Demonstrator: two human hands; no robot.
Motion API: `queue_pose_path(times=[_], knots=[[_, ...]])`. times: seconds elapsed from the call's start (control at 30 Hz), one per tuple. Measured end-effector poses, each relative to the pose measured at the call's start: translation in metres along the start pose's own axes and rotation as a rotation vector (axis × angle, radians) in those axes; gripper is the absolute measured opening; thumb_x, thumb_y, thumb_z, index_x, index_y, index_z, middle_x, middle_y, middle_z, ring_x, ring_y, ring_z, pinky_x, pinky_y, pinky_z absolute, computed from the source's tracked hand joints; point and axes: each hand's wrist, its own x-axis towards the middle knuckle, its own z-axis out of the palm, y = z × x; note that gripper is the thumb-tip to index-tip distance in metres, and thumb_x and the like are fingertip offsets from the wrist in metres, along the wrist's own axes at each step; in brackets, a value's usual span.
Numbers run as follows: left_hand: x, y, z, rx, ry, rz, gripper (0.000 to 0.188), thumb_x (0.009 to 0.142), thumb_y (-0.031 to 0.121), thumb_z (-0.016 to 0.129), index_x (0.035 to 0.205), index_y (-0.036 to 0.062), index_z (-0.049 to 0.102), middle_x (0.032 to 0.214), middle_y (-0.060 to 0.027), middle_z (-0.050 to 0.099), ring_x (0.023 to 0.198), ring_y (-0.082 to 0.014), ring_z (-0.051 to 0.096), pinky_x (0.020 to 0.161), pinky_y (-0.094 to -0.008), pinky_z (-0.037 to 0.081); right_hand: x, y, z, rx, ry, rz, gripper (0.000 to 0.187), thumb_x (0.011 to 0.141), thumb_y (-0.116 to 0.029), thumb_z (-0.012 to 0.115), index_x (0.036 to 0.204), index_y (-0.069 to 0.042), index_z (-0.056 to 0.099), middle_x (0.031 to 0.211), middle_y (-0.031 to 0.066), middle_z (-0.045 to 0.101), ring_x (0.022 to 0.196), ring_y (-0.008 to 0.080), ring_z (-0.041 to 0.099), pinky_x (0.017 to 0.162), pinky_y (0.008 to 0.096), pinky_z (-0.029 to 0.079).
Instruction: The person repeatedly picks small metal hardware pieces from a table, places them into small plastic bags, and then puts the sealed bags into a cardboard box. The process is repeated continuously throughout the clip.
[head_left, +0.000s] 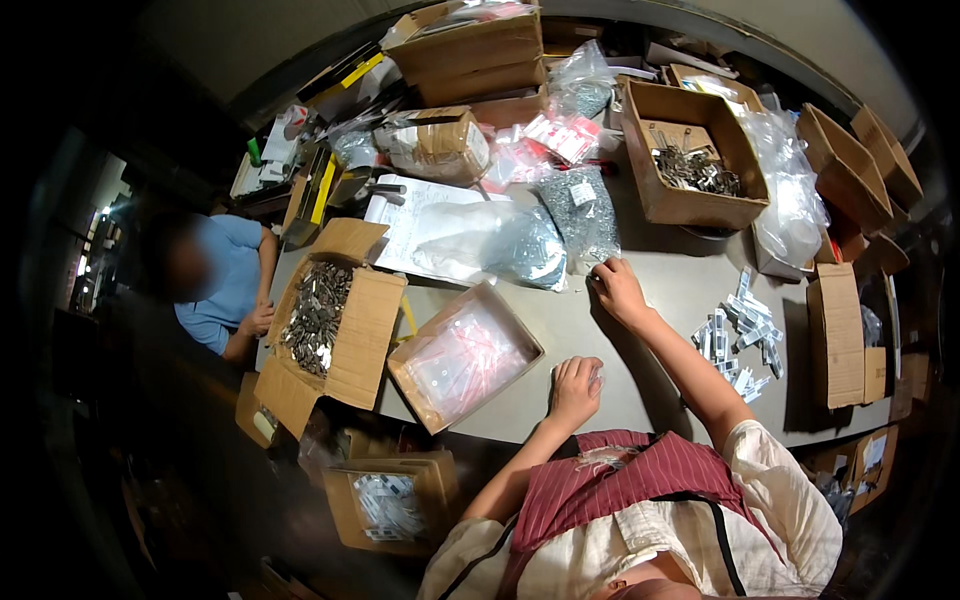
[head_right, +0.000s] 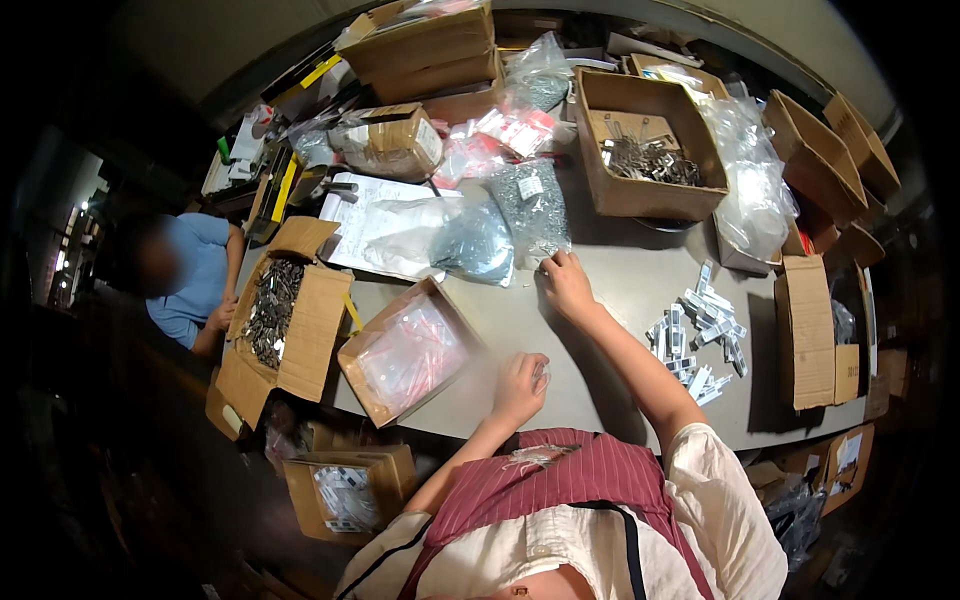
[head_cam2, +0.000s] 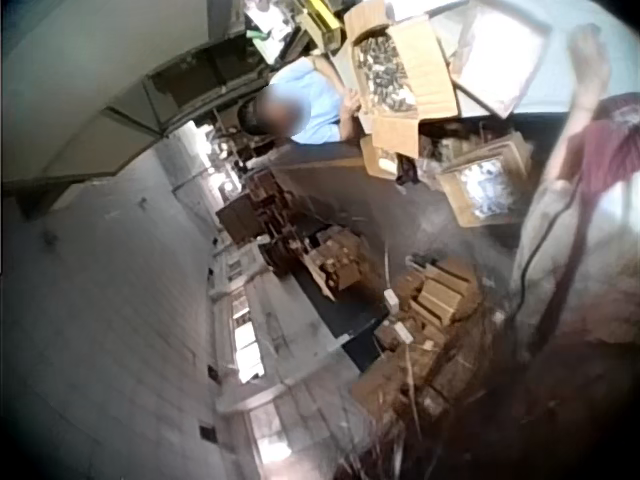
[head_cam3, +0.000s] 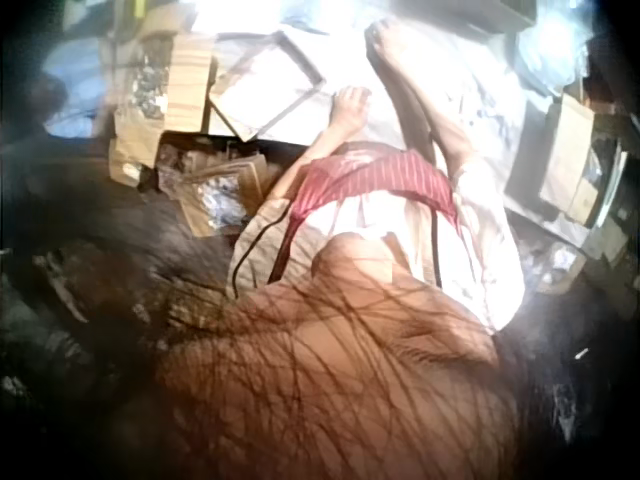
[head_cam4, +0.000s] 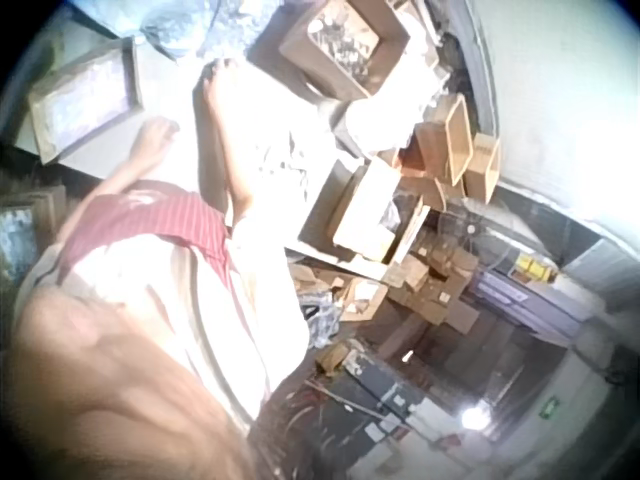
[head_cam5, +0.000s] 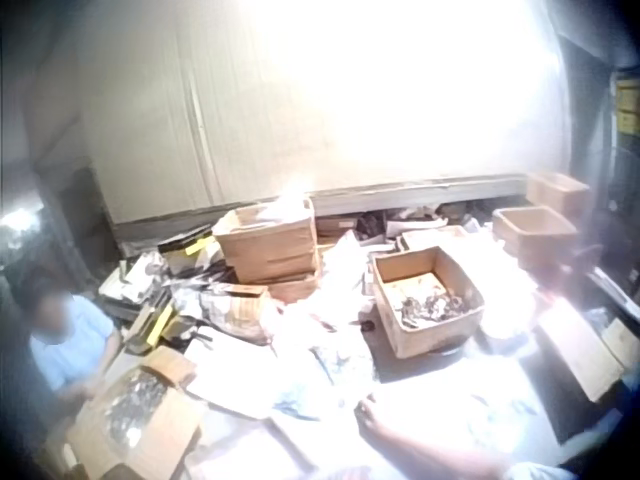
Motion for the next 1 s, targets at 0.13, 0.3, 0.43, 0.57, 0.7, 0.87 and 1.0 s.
queue_pose_path(times=[0.13,0.3,0.43,0.57,0.7,0.87,1.0], knots=[[-0.001,-0.005,0.003,-0.036,0.007,-0.017,0.03,0.08,-0.002,0.067,0.107,0.008,0.06,0.092,-0.0107,0.059,0.089,-0.0338,0.058,0.08,-0.0452,0.045,-0.006,-0.001,-0.008,0.021,-0.005,-0.055,0.016,0.085,-0.003,0.068,0.101,-0.003,0.069,0.098,0.0168,0.063,0.096,0.0383,0.059,0.085,0.0461,0.049],[-0.003,-0.008,0.008,-0.058,-0.029,-0.077,0.027,0.078,0.003,0.067,0.103,0.0088,0.061,0.098,-0.0106,0.062,0.094,-0.0338,0.059,0.086,-0.0447,0.044,-0.024,0.01,-0.013,0.096,-0.045,-0.149,0.016,0.085,-0.002,0.067,0.101,-0.004,0.07,0.091,0.015,0.064,0.091,0.037,0.06,0.08,0.0448,0.05],[0.001,-0.006,0.006,-0.074,-0.021,-0.055,0.028,0.08,0.0,0.066,0.106,0.0078,0.06,0.095,-0.011,0.06,0.091,-0.0336,0.058,0.083,-0.0453,0.046,-0.02,0.003,-0.01,0.131,-0.034,-0.176,0.018,0.084,-0.001,0.065,0.101,-0.005,0.069,0.091,0.0141,0.063,0.09,0.0363,0.059,0.08,0.0442,0.05],[0.004,-0.003,0.003,-0.052,-0.01,-0.03,0.026,0.081,-0.001,0.066,0.106,0.0075,0.061,0.092,-0.0107,0.06,0.089,-0.033,0.059,0.081,-0.0455,0.047,-0.008,-0.012,0.005,0.099,-0.035,-0.237,0.025,0.08,0.001,0.063,0.104,-0.006,0.069,0.092,0.0133,0.062,0.09,0.0349,0.058,0.08,0.0441,0.05],[0.004,-0.005,0.003,-0.045,0.008,0.014,0.025,0.08,0.0,0.067,0.104,0.0083,0.062,0.088,-0.0088,0.061,0.085,-0.0331,0.06,0.079,-0.045,0.046,-0.009,-0.018,0.007,0.025,-0.083,-0.263,0.022,0.079,-0.001,0.062,0.1,-0.005,0.067,0.095,0.0139,0.062,0.093,0.0356,0.059,0.081,0.0442,0.051],[-0.001,-0.007,0.003,-0.044,0.031,0.006,0.025,0.081,0.002,0.067,0.105,0.0075,0.062,0.089,-0.0096,0.062,0.086,-0.0337,0.06,0.079,-0.0456,0.046,-0.05,-0.015,-0.019,-0.059,-0.164,-0.189,0.009,0.078,-0.006,0.063,0.087,-0.004,0.061,0.092,0.0164,0.062,0.093,0.0376,0.061,0.078,0.047,0.053],[0.0,-0.003,0.002,-0.04,-0.048,-0.053,0.019,0.083,0.005,0.065,0.103,0.006,0.064,0.094,-0.0128,0.064,0.09,-0.0354,0.062,0.081,-0.0472,0.047,-0.09,0.006,-0.048,0.01,-0.292,-0.168,0.009,0.078,-0.005,0.063,0.086,-0.003,0.061,0.085,0.0208,0.061,0.083,0.0407,0.063,0.075,0.0492,0.053]])
